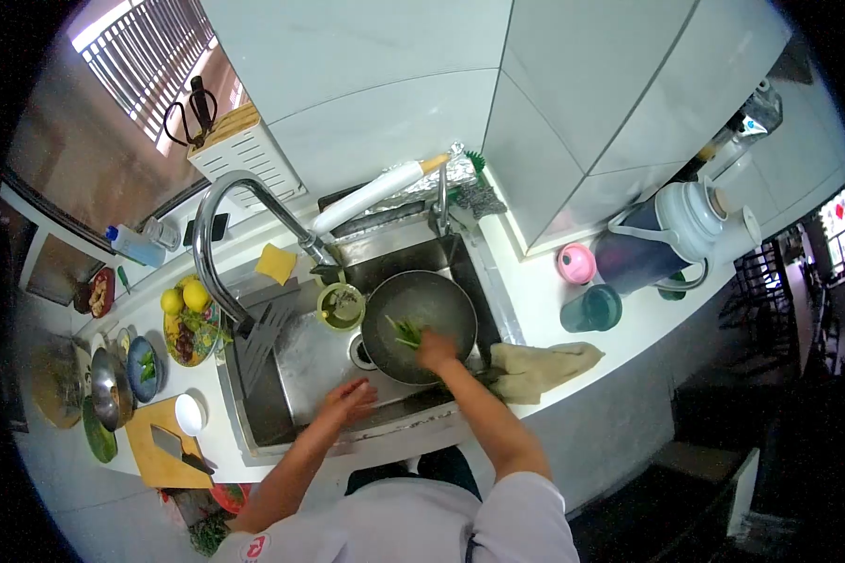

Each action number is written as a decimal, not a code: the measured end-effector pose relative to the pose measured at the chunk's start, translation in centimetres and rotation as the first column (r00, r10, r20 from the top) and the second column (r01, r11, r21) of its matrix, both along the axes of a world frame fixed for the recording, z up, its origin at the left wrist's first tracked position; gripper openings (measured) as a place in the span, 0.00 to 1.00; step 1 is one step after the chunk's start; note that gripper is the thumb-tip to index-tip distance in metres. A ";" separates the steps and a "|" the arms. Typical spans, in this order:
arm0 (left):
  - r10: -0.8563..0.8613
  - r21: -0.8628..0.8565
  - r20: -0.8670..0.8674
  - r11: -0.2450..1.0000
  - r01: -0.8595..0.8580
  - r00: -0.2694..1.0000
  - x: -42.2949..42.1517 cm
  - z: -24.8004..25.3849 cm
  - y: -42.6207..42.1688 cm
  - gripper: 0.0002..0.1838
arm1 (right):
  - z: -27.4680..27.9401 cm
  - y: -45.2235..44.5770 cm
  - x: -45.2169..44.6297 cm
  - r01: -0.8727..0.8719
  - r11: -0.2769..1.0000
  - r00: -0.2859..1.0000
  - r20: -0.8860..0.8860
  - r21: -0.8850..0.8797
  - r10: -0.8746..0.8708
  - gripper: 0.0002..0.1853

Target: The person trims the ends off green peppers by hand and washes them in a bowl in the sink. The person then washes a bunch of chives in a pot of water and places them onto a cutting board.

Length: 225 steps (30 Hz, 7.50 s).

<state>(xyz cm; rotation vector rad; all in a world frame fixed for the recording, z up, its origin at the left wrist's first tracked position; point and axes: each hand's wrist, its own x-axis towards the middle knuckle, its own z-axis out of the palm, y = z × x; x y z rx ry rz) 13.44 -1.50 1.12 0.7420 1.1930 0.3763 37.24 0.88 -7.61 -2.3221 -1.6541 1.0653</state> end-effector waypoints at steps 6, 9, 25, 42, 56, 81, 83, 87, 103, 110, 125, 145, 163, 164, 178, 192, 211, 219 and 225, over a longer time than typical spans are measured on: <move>0.204 -0.337 0.242 0.935 -0.115 0.949 7.5 -2.2 2.0 0.26 | 6.4 -3.0 -6.4 -0.074 0.977 0.925 -0.351 0.199 0.142 0.30; 0.553 -0.531 0.351 0.782 -0.326 0.755 6.3 -4.3 2.2 0.18 | 6.3 -4.9 -7.1 -0.070 0.881 0.927 -0.295 0.468 0.230 0.30; 0.870 -0.360 0.452 0.378 -0.853 0.195 -12.9 4.1 2.4 0.15 | -9.7 -4.6 6.6 0.654 0.744 0.619 -0.468 -0.138 -0.631 0.31; 0.870 -0.569 0.489 0.370 -0.735 0.059 -19.1 3.8 0.7 0.17 | 11.0 4.9 -0.2 -0.203 0.965 0.792 0.552 -0.164 0.260 0.13; 0.924 -0.616 0.379 0.300 -0.729 0.060 -19.7 3.0 1.5 0.17 | 14.8 4.7 -2.0 -0.378 0.924 0.609 0.735 -0.061 0.298 0.10; 0.914 -0.549 0.262 0.405 -0.731 0.310 -8.4 -1.1 5.1 0.17 | -9.9 -3.1 -1.9 0.272 0.777 0.546 -0.574 -0.568 -0.611 0.25; 0.912 -0.574 0.214 0.408 -0.710 0.351 -7.0 -1.6 5.1 0.16 | -9.9 -3.0 -2.2 0.290 0.784 0.560 -0.566 -0.549 -0.605 0.25; 0.889 -0.539 0.177 0.447 -0.714 0.423 -4.2 -4.2 5.2 0.17 | -4.4 -0.7 -2.6 0.171 0.933 0.869 -0.398 -0.318 -0.295 0.29; 0.578 -0.503 -0.015 0.701 -0.506 0.816 -0.3 -7.6 3.3 0.35 | 13.6 12.1 -9.4 -0.081 0.671 0.917 -0.210 0.737 0.341 0.21; 0.679 0.266 -0.264 0.734 -0.625 0.685 -6.2 -17.0 -0.3 0.15 | 10.8 10.0 -8.4 0.035 0.741 0.877 -0.376 0.670 0.299 0.18; 0.212 0.493 -0.565 0.862 0.121 0.797 -14.1 -19.6 5.8 0.34 | 1.4 -1.3 -10.3 -0.502 0.825 0.865 0.176 0.258 0.471 0.27; 0.420 0.529 -0.647 0.848 -0.022 0.636 -12.9 -11.8 1.2 0.21 | -10.4 1.7 -15.7 -0.346 0.934 0.932 -0.142 -0.084 0.332 0.31; 0.930 -0.700 0.048 0.293 -0.651 0.366 -5.7 -20.7 5.4 0.29 | -12.1 5.3 -19.5 -0.293 0.956 0.956 0.019 -0.004 0.293 0.29; 0.928 -0.702 0.049 0.294 -0.648 0.369 -5.7 -20.5 6.0 0.29 | -12.1 5.1 -19.7 -0.303 0.952 0.948 -0.120 -0.049 0.296 0.29; 0.789 -0.488 0.188 0.592 -0.641 0.585 -4.8 -16.4 6.5 0.21 | -9.3 4.5 -19.7 -0.145 0.958 0.822 -0.568 -0.249 -0.023 0.32; 0.783 -0.543 -0.147 0.447 -0.711 0.605 -7.6 -19.3 4.8 0.20 | -8.1 4.9 -16.8 -0.048 0.982 0.993 0.117 0.181 0.027 0.23; 0.638 -0.503 -0.147 0.610 -0.612 0.756 -5.4 -20.4 3.5 0.21 | -19.5 -0.1 -17.8 -0.345 0.916 0.938 -0.040 -0.205 0.344 0.45; 0.592 -0.493 0.144 0.738 -0.461 0.793 -7.4 -29.2 2.6 0.25 | -8.6 1.2 -16.6 -0.436 0.887 0.809 -0.499 -0.154 0.311 0.37; 0.553 -0.317 -0.044 0.782 -0.537 0.832 -8.3 -25.6 4.4 0.15 | -5.4 0.0 -12.9 -0.557 0.814 0.759 -0.497 -0.164 0.420 0.27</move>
